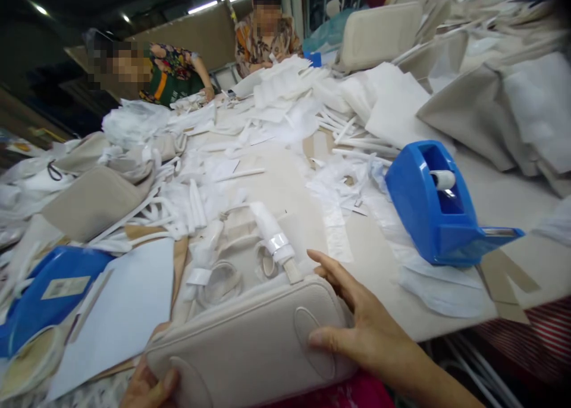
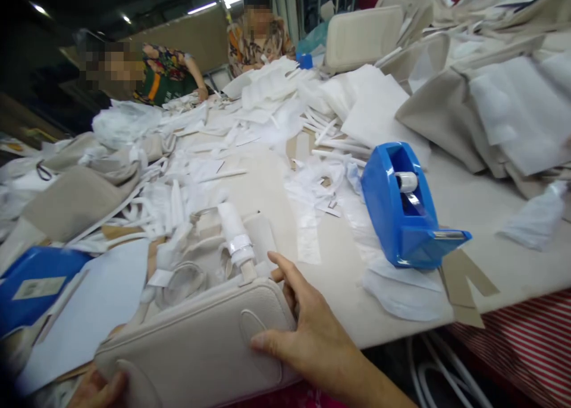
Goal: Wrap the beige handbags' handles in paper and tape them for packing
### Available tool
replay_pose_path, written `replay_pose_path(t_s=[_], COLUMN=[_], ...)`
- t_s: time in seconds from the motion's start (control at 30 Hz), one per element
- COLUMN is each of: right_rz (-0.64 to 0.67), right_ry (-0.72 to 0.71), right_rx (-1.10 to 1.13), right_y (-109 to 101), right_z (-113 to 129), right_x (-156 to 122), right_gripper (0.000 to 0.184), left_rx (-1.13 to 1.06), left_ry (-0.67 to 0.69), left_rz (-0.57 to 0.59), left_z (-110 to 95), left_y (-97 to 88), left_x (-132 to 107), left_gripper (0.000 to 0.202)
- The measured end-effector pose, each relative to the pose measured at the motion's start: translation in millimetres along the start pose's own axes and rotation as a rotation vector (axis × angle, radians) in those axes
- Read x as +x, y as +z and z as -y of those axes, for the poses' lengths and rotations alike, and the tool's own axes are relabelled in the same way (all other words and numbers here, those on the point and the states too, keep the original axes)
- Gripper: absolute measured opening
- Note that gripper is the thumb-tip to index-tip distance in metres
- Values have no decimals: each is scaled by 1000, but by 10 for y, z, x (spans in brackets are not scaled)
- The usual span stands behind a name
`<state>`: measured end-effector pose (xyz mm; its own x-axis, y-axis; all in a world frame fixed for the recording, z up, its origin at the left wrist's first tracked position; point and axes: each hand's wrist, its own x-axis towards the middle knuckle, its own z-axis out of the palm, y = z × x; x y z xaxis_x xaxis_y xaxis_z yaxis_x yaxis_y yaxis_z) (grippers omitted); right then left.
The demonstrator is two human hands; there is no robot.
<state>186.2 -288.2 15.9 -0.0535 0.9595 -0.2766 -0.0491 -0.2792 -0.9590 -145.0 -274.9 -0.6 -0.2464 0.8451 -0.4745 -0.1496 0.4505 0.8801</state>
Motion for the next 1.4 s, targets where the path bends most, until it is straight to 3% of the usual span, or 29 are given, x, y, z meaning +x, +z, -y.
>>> replay_pose_path(t_s=[0.23, 0.33, 0.47, 0.7, 0.87, 1.1, 1.2, 1.33, 1.4], right_rz=[-187, -169, -132, -215, -284, -227, -185, -151, -134], right_ry=[-15, -7, 30, -35, -165, -104, -90, -154, -171], right_rx=[-222, -226, -146, -281, -324, -375, -449, -463, -465], right_y=[177, 214, 184, 193, 201, 150, 142, 146, 133], right_z=[49, -1, -18, 4, -148, -161, -97, -56, -39], right_x=[57, 111, 268, 456, 462, 478, 495, 512, 499], right_gripper=[47, 39, 40, 42, 43, 38, 33, 28, 27], left_rx=[-65, -46, -26, 124, 294, 664, 908, 1184, 1221], left_ry=[16, -11, -7, 111, 252, 446, 632, 1100, 1293], left_rz=[-117, -135, -50, 152, 139, 141, 107, -130, -86], left_z=[-108, -192, -303, -289, -315, -366, -291, -161, -134], left_y=[300, 409, 459, 500, 542, 468, 447, 599, 736], left_x=[-124, -110, 58, 338, 280, 371, 367, 301, 263], left_gripper=[81, 72, 61, 43, 36, 36, 37, 37, 43])
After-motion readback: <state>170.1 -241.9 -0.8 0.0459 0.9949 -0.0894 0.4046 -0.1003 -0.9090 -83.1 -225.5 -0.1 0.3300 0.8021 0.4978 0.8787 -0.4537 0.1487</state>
